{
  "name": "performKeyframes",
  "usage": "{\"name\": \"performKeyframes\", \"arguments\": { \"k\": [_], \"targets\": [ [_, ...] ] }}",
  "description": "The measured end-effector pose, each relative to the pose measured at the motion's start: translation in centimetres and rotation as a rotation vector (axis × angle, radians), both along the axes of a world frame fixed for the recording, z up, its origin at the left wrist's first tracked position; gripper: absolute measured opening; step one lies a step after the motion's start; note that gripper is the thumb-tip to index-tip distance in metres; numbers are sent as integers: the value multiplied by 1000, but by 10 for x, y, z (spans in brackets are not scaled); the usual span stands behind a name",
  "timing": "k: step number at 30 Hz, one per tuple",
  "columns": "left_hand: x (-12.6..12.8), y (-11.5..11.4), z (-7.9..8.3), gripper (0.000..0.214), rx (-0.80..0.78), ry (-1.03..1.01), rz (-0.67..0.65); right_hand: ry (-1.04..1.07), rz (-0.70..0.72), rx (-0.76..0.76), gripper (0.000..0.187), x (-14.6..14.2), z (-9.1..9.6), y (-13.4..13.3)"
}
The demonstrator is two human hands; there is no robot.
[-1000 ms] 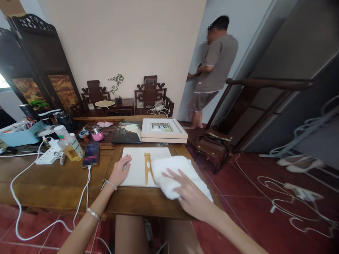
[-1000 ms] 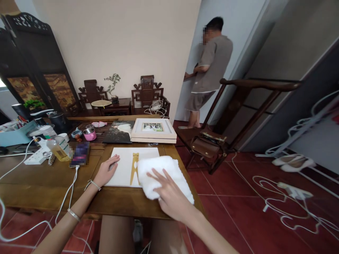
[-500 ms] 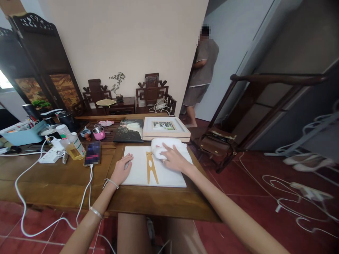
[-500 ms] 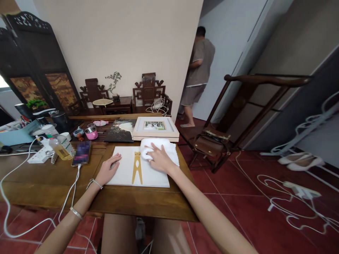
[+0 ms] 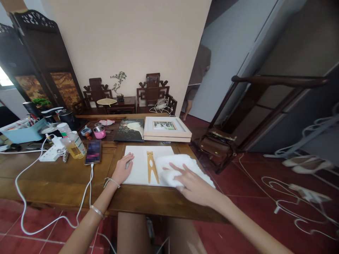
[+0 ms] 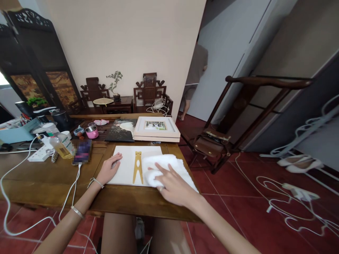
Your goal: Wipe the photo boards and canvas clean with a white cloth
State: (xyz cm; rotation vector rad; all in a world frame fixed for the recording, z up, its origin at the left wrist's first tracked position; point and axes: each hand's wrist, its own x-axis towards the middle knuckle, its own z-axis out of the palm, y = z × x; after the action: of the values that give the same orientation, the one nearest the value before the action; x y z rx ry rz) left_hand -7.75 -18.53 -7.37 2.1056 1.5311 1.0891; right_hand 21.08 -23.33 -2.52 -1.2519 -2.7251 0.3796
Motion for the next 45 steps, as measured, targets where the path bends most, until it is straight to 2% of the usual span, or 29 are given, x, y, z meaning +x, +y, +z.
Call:
{"name": "performKeyframes", "arguments": {
  "k": [6,9,12,19,22,25,31,34,37,41,45],
  "targets": [
    [-2,0,0,30,3,-11,0,-38,-104,8,36,-24,4,84],
    [-3,0,-1,31,0,-10,-10,-36,-128,6,36,-29,6,98],
    [-4,0,-3,32,-2,-6,-10,-45,-109,16,36,-26,4,80],
    [-1,0,-1,31,3,-9,1,-21,16,-85,31,0,11,-23],
    [0,0,-1,31,4,-1,7,-22,26,-113,31,4,12,-33],
    [-1,0,0,32,6,9,3,1,7,-90,33,0,9,-6],
    [-2,-1,1,32,-1,15,-8,47,-122,-35,34,-33,12,80],
    [-2,-1,2,32,-4,15,-7,73,-129,-22,34,-52,13,95],
    [-1,0,1,32,-7,17,-3,75,-92,-16,35,-62,8,78],
    [0,-1,1,33,-11,21,-3,66,7,1,37,-56,3,22],
    [0,-1,2,32,-10,5,-2,56,75,-62,38,-43,7,-28]
  ]
}}
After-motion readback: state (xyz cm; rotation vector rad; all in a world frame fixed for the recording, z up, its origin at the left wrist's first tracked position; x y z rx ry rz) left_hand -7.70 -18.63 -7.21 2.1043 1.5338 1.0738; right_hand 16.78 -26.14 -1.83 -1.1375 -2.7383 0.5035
